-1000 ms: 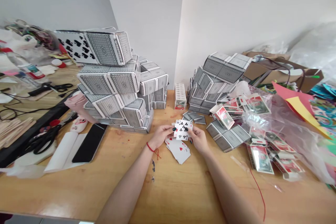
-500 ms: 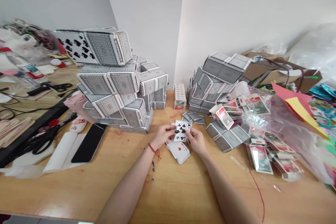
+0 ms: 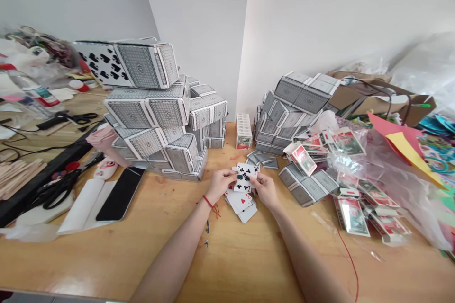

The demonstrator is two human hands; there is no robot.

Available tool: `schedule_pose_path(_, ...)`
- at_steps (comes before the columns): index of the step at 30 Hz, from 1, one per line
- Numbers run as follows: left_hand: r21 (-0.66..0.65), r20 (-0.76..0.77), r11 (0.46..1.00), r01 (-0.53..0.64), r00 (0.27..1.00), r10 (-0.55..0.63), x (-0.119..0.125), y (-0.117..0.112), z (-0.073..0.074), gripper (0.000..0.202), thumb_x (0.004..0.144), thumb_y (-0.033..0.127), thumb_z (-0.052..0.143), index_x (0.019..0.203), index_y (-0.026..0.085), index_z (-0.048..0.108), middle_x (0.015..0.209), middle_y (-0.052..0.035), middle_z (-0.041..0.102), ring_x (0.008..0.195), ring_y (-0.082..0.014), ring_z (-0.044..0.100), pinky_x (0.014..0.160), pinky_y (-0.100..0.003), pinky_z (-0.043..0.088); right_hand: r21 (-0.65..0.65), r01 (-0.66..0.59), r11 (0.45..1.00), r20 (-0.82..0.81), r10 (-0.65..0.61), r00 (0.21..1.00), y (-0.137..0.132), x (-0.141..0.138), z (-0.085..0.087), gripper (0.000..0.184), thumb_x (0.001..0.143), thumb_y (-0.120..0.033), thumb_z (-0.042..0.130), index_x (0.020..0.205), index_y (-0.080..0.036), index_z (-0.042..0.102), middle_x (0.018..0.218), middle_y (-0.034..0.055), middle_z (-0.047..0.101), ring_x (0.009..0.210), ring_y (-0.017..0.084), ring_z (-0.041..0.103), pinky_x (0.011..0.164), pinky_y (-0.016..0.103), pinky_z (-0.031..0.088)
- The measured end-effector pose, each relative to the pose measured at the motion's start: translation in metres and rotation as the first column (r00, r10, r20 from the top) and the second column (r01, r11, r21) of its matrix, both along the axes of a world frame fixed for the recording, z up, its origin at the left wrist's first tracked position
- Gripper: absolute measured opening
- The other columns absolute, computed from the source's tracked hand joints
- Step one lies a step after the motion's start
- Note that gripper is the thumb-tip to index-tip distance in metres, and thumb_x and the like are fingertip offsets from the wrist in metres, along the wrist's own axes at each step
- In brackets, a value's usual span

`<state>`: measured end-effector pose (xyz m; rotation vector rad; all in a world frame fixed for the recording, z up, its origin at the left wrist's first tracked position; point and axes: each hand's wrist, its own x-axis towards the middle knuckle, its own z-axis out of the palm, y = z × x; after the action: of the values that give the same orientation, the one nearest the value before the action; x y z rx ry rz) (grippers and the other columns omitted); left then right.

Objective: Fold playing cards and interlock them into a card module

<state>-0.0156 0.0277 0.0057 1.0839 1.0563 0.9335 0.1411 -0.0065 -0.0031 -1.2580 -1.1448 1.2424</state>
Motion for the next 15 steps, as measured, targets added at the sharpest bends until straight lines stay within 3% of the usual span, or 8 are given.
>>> schedule_pose_path(4,0.086,-0.048,0.996,0.002,0.999,0.002,0.001,0.003,-0.002,0.018,0.063,0.029,0.061,0.059,0.013,0.054,0.049,0.0049,0.047,0.043,-0.0056,0.038,0.043,-0.018,0.029,-0.008,-0.028,1.000,0.000,0.028,1.000,-0.001,-0.004,0.004,0.034,0.067,-0.050,0.058,0.069,-0.016,0.054,0.043,-0.0031,0.051,0.031,0.009,0.040,0.032,0.022,0.028)
schedule_pose_path(8,0.326,-0.174,0.945,-0.011,0.982,0.071,0.004,0.002,0.000,0.017,0.072,0.027,0.051,0.060,0.015,0.045,0.054,0.0051,0.042,0.050,-0.0071,0.039,0.048,-0.019,0.031,-0.035,-0.034,0.999,0.004,0.034,0.999,-0.003,-0.010,0.004,0.035,0.066,-0.052,0.057,0.064,-0.019,0.048,0.037,-0.0041,0.049,0.029,0.011,0.041,0.031,0.022,0.028)
schedule_pose_path(11,0.469,-0.313,0.883,0.020,0.939,0.145,0.007,-0.003,0.002,0.018,0.079,0.027,0.042,0.064,0.017,0.044,0.057,0.0039,0.042,0.054,-0.0086,0.040,0.052,-0.020,0.031,-0.035,-0.013,0.999,0.018,0.013,1.000,-0.003,-0.013,0.003,0.036,0.067,-0.053,0.056,0.064,-0.019,0.048,0.036,-0.0043,0.048,0.027,0.010,0.039,0.030,0.022,0.027)
schedule_pose_path(15,0.483,-0.518,0.866,0.129,0.839,0.164,0.007,-0.006,0.000,0.026,0.084,0.032,0.034,0.067,0.017,0.046,0.056,0.0019,0.047,0.052,-0.0099,0.042,0.049,-0.022,0.028,-0.003,0.002,1.000,0.044,-0.002,0.999,-0.002,-0.013,0.003,0.034,0.068,-0.051,0.056,0.063,-0.018,0.048,0.037,-0.0041,0.048,0.030,0.010,0.040,0.031,0.021,0.028)
